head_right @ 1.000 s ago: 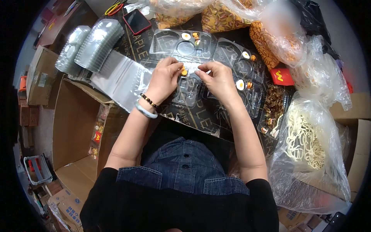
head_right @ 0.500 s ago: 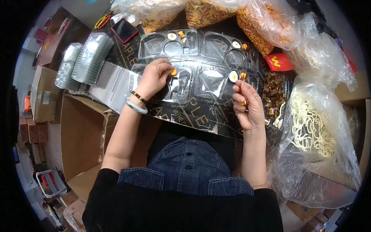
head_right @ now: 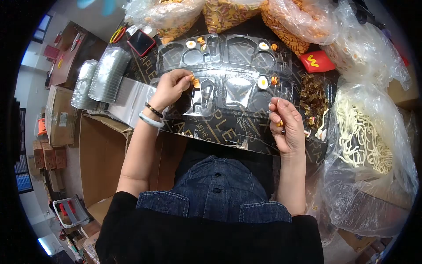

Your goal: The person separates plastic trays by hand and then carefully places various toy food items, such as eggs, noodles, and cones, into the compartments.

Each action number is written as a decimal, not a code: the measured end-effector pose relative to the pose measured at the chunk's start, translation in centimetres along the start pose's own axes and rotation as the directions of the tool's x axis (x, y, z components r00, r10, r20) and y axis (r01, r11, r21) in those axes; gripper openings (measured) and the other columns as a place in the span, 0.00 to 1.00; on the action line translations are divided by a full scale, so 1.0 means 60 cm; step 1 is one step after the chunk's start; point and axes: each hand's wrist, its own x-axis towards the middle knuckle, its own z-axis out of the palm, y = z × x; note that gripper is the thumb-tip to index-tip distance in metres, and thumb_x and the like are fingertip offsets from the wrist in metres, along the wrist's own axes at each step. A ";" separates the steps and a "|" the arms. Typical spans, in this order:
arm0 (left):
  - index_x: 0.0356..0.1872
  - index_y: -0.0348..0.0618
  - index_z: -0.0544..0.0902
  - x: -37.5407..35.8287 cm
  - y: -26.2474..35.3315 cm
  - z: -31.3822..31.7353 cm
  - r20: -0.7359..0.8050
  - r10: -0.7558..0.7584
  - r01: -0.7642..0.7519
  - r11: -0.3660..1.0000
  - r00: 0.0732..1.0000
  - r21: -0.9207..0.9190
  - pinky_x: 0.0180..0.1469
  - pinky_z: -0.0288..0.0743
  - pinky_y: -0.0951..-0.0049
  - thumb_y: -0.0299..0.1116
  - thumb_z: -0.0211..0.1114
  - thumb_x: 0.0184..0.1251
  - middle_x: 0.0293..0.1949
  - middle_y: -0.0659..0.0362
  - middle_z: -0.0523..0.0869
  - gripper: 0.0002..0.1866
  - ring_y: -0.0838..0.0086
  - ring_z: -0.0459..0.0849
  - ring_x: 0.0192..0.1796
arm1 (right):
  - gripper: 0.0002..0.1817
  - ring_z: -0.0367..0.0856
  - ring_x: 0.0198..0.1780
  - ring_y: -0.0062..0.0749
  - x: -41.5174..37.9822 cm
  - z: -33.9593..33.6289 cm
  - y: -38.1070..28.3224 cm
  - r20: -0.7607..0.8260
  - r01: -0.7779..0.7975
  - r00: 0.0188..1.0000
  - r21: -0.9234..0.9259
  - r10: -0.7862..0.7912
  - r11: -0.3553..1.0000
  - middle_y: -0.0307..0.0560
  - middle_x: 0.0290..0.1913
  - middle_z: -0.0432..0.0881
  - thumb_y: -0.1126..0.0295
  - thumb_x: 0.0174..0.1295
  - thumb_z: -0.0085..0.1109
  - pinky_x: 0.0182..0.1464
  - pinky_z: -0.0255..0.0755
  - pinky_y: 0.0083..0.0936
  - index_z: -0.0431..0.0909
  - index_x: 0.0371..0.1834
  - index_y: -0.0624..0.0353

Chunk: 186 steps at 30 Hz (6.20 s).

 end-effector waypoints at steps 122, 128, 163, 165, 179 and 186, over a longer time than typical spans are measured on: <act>0.38 0.36 0.82 -0.103 0.082 0.029 -0.323 0.303 -0.274 0.953 0.897 0.133 0.48 0.74 0.67 0.22 0.66 0.52 0.44 0.50 0.81 0.10 0.58 0.80 0.45 | 0.21 0.75 0.56 0.49 0.647 0.267 -0.138 0.320 0.177 0.945 -0.667 -0.064 -0.724 0.58 0.56 0.74 0.59 0.65 0.43 0.60 0.64 0.36 0.72 0.58 0.55; 0.37 0.37 0.82 -0.044 0.061 -0.003 -0.389 0.286 -0.250 0.958 0.876 0.143 0.44 0.74 0.67 0.23 0.65 0.54 0.42 0.50 0.82 0.09 0.58 0.80 0.43 | 0.21 0.74 0.55 0.51 0.590 0.279 -0.137 0.516 0.201 0.845 -0.551 -0.142 -0.810 0.60 0.51 0.76 0.61 0.67 0.33 0.55 0.67 0.36 0.73 0.52 0.60; 0.38 0.38 0.78 -0.139 0.042 0.013 0.062 -0.310 0.145 0.252 0.949 -0.957 0.31 0.76 0.84 0.32 0.60 0.66 0.32 0.57 0.83 0.08 0.80 0.81 0.30 | 0.07 0.77 0.29 0.17 0.112 0.174 0.101 0.214 0.034 0.966 -0.662 0.145 0.749 0.42 0.32 0.82 0.73 0.60 0.60 0.32 0.72 0.15 0.76 0.38 0.64; 0.39 0.38 0.77 -0.146 0.043 0.004 -0.122 -0.363 0.094 0.523 0.924 -0.847 0.31 0.75 0.84 0.30 0.61 0.65 0.31 0.57 0.83 0.07 0.81 0.80 0.29 | 0.07 0.78 0.28 0.17 0.121 0.171 0.112 0.221 0.082 0.969 -0.710 0.111 0.700 0.42 0.31 0.82 0.73 0.60 0.60 0.30 0.72 0.15 0.77 0.37 0.65; 0.46 0.32 0.79 -0.136 0.014 0.013 -0.102 -0.346 0.152 0.633 0.933 -0.759 0.34 0.74 0.86 0.26 0.62 0.63 0.31 0.60 0.83 0.12 0.83 0.79 0.30 | 0.06 0.82 0.33 0.45 0.118 0.185 0.163 0.465 0.396 0.866 -0.863 -0.186 -0.313 0.51 0.28 0.82 0.69 0.48 0.62 0.38 0.75 0.34 0.83 0.26 0.60; 0.41 0.36 0.81 -0.143 0.034 0.018 -0.161 -0.315 0.145 0.756 0.935 -0.639 0.29 0.69 0.87 0.26 0.65 0.60 0.28 0.64 0.82 0.09 0.87 0.74 0.26 | 0.06 0.80 0.32 0.42 0.121 0.181 0.173 0.655 0.449 0.732 -0.669 -0.185 -0.592 0.50 0.26 0.78 0.72 0.52 0.56 0.34 0.72 0.37 0.81 0.25 0.60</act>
